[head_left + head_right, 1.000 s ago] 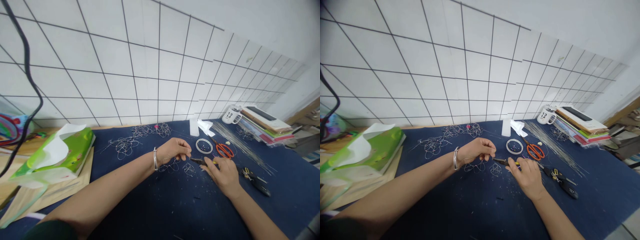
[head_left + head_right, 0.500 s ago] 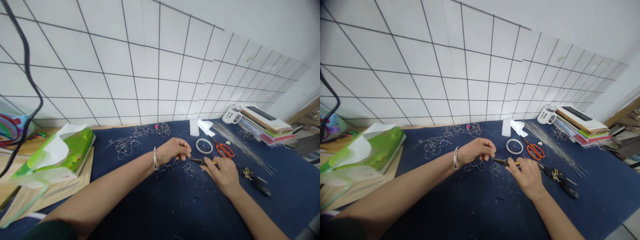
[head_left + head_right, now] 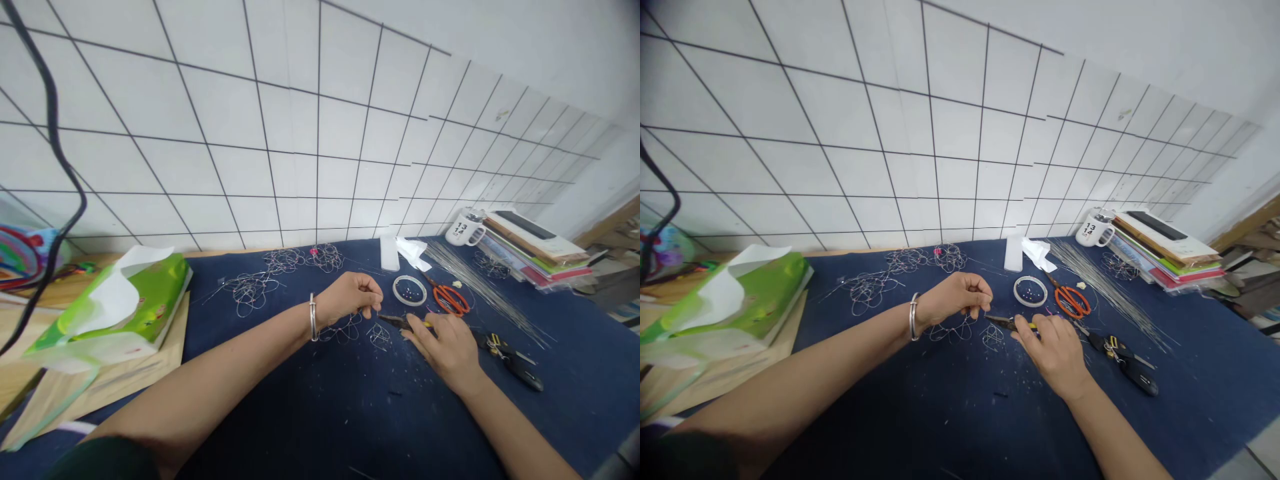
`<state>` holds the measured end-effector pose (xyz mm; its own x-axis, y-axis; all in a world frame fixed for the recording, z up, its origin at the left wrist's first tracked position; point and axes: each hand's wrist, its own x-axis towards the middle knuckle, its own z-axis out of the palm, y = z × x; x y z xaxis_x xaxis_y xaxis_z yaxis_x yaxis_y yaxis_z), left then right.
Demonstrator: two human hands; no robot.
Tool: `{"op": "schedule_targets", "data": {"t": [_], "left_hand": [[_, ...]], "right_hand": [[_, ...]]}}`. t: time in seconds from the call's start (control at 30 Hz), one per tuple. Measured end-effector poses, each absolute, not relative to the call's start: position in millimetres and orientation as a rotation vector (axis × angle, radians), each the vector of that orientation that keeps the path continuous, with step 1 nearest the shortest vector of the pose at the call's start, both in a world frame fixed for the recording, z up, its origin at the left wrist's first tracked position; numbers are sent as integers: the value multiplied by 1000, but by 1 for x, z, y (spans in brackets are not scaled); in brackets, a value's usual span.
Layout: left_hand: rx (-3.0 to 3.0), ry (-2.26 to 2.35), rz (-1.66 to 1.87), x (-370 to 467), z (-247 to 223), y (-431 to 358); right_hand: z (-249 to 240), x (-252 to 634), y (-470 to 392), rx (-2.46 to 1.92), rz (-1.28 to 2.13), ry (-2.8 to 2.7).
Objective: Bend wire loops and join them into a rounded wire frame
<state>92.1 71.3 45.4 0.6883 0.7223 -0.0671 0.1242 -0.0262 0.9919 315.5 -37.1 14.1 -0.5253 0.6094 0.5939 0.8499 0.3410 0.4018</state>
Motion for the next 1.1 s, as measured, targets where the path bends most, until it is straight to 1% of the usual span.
{"op": "schedule_targets", "data": {"t": [0.33, 0.53, 0.7, 1.1], "left_hand": [[1927, 659, 626, 91, 50, 66], [2107, 608, 612, 90, 55, 62], [2232, 571, 577, 88, 60, 60], [2281, 473, 534, 87, 61, 59]], "right_hand": [[17, 310, -40, -1374, -805, -2370], [20, 309, -42, -1403, -750, -2458], [21, 309, -44, -1376, -589, -2474], [23, 309, -45, -1359, -341, -2449]]}}
